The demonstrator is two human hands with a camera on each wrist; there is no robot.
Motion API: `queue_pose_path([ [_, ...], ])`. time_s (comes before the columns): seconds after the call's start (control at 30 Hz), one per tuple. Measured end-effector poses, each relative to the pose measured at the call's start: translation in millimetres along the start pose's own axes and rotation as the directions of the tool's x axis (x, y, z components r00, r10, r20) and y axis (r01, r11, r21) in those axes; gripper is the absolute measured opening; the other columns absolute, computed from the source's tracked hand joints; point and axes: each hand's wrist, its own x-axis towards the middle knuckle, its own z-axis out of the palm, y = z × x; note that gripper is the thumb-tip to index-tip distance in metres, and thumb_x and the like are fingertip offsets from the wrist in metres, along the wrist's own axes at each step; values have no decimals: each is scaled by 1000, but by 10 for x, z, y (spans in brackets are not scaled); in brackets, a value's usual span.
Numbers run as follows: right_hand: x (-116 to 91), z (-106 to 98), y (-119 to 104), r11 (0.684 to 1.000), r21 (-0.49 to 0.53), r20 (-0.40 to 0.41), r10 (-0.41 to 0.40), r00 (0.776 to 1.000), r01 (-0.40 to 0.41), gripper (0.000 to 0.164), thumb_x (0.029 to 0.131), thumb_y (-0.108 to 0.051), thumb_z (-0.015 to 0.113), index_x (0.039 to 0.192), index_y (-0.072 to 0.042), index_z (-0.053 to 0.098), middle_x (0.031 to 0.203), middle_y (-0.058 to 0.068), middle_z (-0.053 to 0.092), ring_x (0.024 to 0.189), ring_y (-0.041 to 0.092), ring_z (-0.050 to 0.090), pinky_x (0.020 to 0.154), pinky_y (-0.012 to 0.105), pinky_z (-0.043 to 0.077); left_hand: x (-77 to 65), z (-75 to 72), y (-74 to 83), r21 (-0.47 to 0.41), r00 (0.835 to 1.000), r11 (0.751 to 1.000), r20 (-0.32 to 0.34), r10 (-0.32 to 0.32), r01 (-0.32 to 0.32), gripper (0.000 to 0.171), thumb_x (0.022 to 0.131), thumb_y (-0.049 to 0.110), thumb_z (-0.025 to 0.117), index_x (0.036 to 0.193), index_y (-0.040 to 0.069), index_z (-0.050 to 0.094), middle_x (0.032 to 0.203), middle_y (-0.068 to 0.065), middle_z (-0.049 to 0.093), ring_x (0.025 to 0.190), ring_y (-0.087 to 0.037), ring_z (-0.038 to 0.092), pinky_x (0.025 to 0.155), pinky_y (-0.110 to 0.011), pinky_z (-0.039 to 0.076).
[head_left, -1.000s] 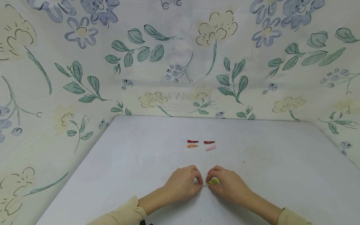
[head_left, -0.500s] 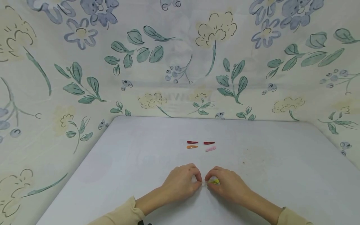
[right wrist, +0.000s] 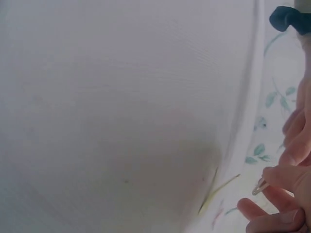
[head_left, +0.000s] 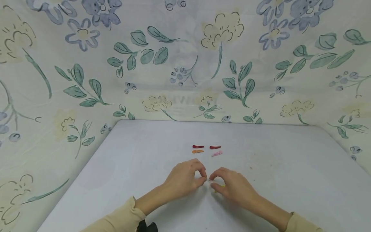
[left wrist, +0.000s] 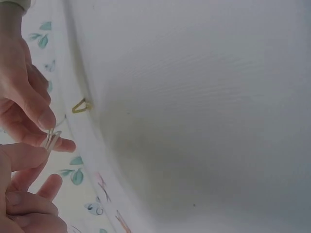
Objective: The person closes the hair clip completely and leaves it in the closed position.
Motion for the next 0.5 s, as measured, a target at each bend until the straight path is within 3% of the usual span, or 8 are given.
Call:
queue_pose_path([
  [0.23,46,-132,-19,1000,22,-47,13,999,-12,16,85,-17,77,101,-19,72,103,-7,70,95,19,68,83,40,55,58,-69,5,-80,999,997,-45,3,-6,7,85,14,73,81,19,70,96,5,69,83,-20,68,65,-25,47],
  [0.5,117,-306,-34,997,70,-176,-25,984,38,18,87,-15,75,105,-19,72,106,-7,71,97,19,67,75,34,54,173,-226,31,-164,991,986,-131,-30,8,5,87,16,73,84,19,70,110,1,70,94,-21,69,66,-26,49],
])
